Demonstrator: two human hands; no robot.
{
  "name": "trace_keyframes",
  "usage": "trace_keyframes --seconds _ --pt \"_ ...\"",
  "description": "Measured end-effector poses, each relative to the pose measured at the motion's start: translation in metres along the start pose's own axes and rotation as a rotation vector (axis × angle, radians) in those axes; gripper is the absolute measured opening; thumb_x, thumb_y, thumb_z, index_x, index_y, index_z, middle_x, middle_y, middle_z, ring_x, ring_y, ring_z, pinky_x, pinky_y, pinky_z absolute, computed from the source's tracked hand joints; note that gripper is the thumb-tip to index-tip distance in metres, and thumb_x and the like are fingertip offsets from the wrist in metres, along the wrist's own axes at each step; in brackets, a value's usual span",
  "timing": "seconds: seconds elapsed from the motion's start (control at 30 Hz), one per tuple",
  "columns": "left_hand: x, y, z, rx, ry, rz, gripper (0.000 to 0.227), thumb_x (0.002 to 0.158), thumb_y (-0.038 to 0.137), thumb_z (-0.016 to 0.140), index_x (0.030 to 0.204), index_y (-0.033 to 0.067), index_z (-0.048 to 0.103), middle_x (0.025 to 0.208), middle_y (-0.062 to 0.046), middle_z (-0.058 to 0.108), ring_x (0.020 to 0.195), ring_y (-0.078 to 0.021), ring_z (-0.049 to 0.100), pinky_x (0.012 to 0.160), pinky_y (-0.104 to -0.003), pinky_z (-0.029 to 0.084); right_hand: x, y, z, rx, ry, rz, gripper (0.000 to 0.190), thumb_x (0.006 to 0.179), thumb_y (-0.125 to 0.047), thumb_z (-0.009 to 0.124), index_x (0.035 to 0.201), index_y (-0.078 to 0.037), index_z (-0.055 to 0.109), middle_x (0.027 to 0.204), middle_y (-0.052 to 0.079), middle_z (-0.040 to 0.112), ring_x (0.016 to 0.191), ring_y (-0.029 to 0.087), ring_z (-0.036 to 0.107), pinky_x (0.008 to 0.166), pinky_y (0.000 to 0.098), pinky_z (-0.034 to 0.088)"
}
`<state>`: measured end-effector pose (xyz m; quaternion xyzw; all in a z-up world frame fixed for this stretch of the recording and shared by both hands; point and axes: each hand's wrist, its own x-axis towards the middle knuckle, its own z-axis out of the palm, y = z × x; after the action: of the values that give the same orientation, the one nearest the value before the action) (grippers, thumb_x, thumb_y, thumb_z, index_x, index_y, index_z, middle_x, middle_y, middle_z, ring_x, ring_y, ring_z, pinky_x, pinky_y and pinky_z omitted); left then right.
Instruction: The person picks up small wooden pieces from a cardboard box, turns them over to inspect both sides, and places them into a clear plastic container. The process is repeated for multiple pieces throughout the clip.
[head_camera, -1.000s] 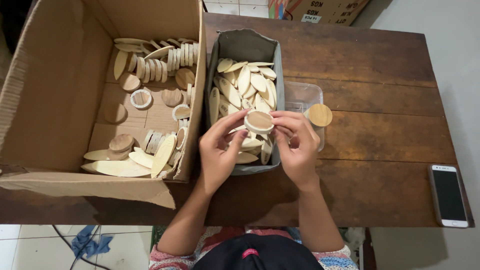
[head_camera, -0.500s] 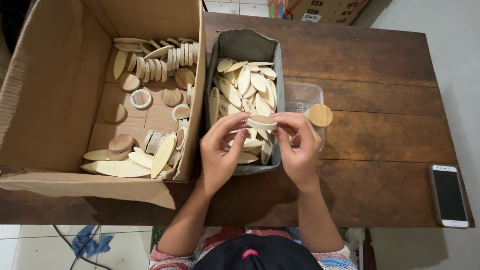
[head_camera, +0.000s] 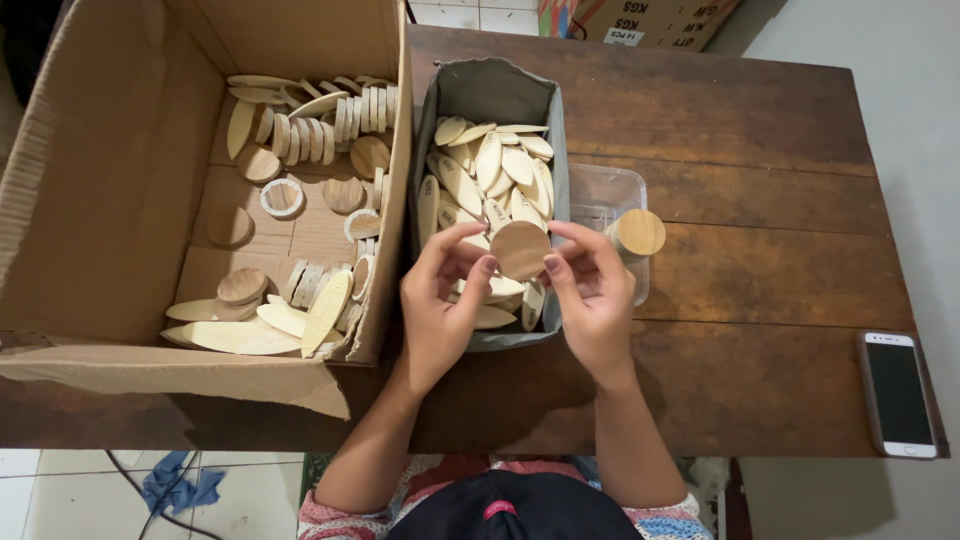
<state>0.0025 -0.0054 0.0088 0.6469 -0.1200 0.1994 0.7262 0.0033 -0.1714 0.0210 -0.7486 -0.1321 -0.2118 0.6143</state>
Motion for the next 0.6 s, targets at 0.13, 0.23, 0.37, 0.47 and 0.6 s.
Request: trace_keyframes --seconds 0.13,0.23,0.37,0.47,0.6 --pt "0.004 0.005 -0.001 0.047 -0.017 0.002 0.021 0.098 0.003 0.066 0.119 0.0013 0.069 0.092 -0.015 0.072 0.061 -0.0177 0.067 0.059 -0.033 0.059 0.001 -0.003 0.0 -0.009 -0.013 0.04 0.023 0.102 -0.008 0.063 0.122 0.002 0.07 0.083 0.013 0.069 0.068 0.014 0.066 0.063 0.0281 0.062" --pt "0.005 0.003 -0.001 0.067 -0.017 0.006 0.021 0.098 0.004 0.067 0.118 0.0019 0.07 0.09 -0.015 0.072 0.06 -0.0188 0.067 0.059 -0.033 0.058 0.003 -0.006 0.0 -0.012 -0.006 0.05 0.022 0.102 -0.008 0.064 0.12 0.001 0.072 0.079 0.012 0.069 0.065 0.015 0.068 0.062 0.0289 0.062" --pt "0.0 0.006 0.003 -0.019 0.001 -0.047 0.022 0.097 0.003 0.067 0.118 -0.0002 0.07 0.086 -0.013 0.07 0.063 -0.0201 0.071 0.061 -0.032 0.06 0.0 -0.001 -0.003 -0.069 -0.029 0.014 0.023 0.101 -0.013 0.066 0.119 -0.002 0.074 0.08 0.012 0.066 0.067 0.015 0.062 0.062 0.0306 0.058" --pt "-0.004 -0.004 0.002 -0.143 0.015 -0.117 0.023 0.095 -0.001 0.068 0.117 -0.0038 0.07 0.085 -0.013 0.069 0.062 -0.0199 0.072 0.059 -0.031 0.062 0.002 -0.009 -0.005 -0.184 -0.08 -0.088 0.042 0.093 -0.027 0.076 0.13 -0.009 0.069 0.104 0.012 0.06 0.08 0.019 0.057 0.074 0.0369 0.055" --pt "-0.004 -0.009 -0.003 -0.098 -0.038 -0.096 0.023 0.087 -0.004 0.076 0.109 -0.0051 0.074 0.08 -0.014 0.068 0.057 -0.0222 0.073 0.055 -0.033 0.062 0.01 -0.035 -0.009 -0.271 -0.251 -0.208 0.062 0.084 -0.028 0.087 0.139 -0.013 0.064 0.139 0.015 0.06 0.117 0.035 0.063 0.104 0.048 0.049"
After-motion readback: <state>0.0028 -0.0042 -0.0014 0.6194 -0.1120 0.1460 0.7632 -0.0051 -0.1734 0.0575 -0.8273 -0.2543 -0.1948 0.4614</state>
